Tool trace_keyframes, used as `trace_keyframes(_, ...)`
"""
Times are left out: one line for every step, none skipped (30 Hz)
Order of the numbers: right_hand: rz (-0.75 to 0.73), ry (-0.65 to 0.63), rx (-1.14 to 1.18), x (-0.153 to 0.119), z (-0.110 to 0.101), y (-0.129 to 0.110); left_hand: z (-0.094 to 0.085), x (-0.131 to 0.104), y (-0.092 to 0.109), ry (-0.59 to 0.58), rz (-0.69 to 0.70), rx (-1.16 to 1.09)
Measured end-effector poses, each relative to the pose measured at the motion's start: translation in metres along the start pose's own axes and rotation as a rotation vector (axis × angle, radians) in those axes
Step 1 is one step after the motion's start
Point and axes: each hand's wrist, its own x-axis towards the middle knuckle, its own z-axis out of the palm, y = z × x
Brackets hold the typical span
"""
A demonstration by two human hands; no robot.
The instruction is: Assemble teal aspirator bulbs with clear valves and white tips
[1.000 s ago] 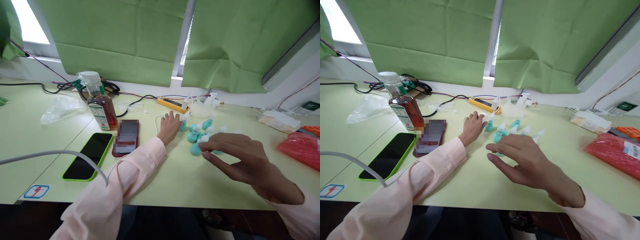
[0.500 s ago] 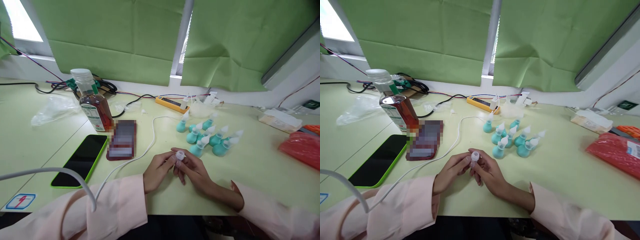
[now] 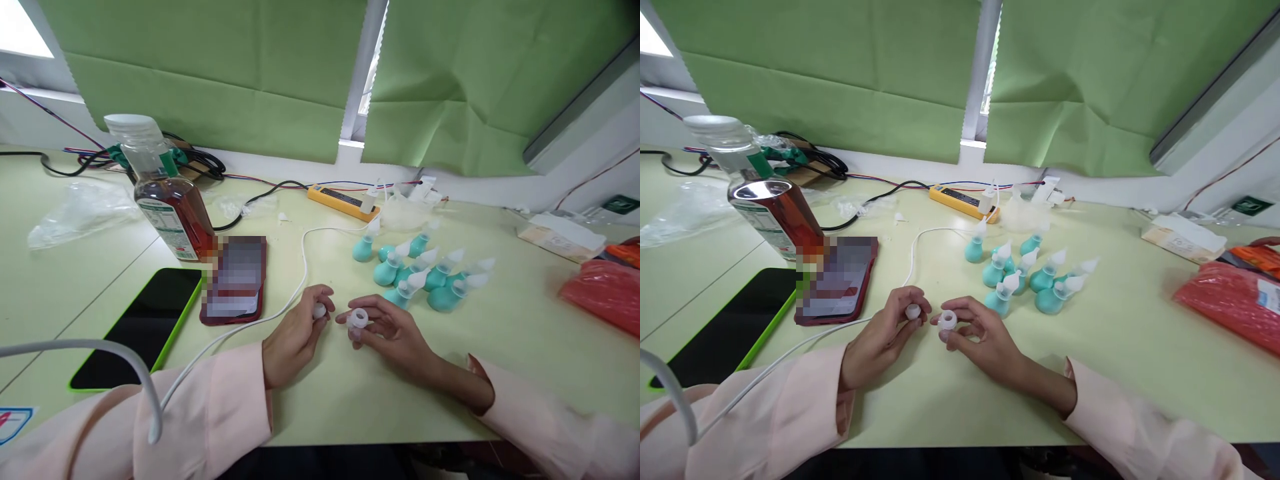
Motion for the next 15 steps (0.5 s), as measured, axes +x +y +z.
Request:
trace_keyframes(0.02,0.007,0.044,0.0,0.001,0.001,0.0,0.0,0.0,0.025,-0.022,-0.037)
trace_keyframes(0.03,0.006,0.071,0.0,0.001,0.001,0.0,0.001,0.001,0.052,-0.049,-0.075)
trace_keyframes(0.032,0.002,0.083,0.0,0.001,0.002,0.0,0.001,0.002,0.079,-0.076,-0.097)
trace_keyframes(0.029,-0.004,0.083,0.001,0.001,0.002,-0.001,0.002,0.003,0.099,-0.096,-0.091)
trace_keyframes(0.022,-0.006,0.073,0.001,0.001,0.002,-0.002,0.003,0.004,0.111,-0.103,-0.056)
trace_keyframes(0.011,-0.002,0.051,0.002,0.001,0.002,-0.003,0.004,0.004,0.113,-0.096,0.003)
trace_keyframes(-0.004,0.008,0.017,0.002,0.001,0.002,-0.004,0.005,0.004,0.1,-0.073,0.076)
trace_keyframes(-0.023,0.018,-0.029,0.002,0.001,0.001,-0.004,0.006,0.003,0.079,-0.035,0.154)
trace_keyframes(-0.042,0.024,-0.081,0.002,0.002,0.0,-0.004,0.007,0.002,0.052,0.014,0.235)
trace_keyframes(-0.063,0.024,-0.13,0.001,0.002,0.0,-0.004,0.008,0.001,0.023,0.067,0.317)
trace_keyframes(-0.082,0.02,-0.168,0.0,0.003,-0.001,-0.003,0.009,-0.001,-0.003,0.116,0.402)
trace_keyframes(-0.094,0.013,-0.193,0.0,0.004,-0.001,-0.002,0.009,-0.003,-0.033,0.152,0.488)
trace_keyframes(-0.102,0.008,-0.205,-0.001,0.005,-0.001,-0.001,0.01,-0.005,-0.06,0.18,0.559)
trace_keyframes(-0.105,0.008,-0.21,-0.001,0.005,-0.001,0.0,0.012,-0.007,-0.078,0.203,0.612)
trace_keyframes(-0.107,0.011,-0.214,-0.002,0.005,0.0,0.0,0.014,-0.009,-0.081,0.22,0.641)
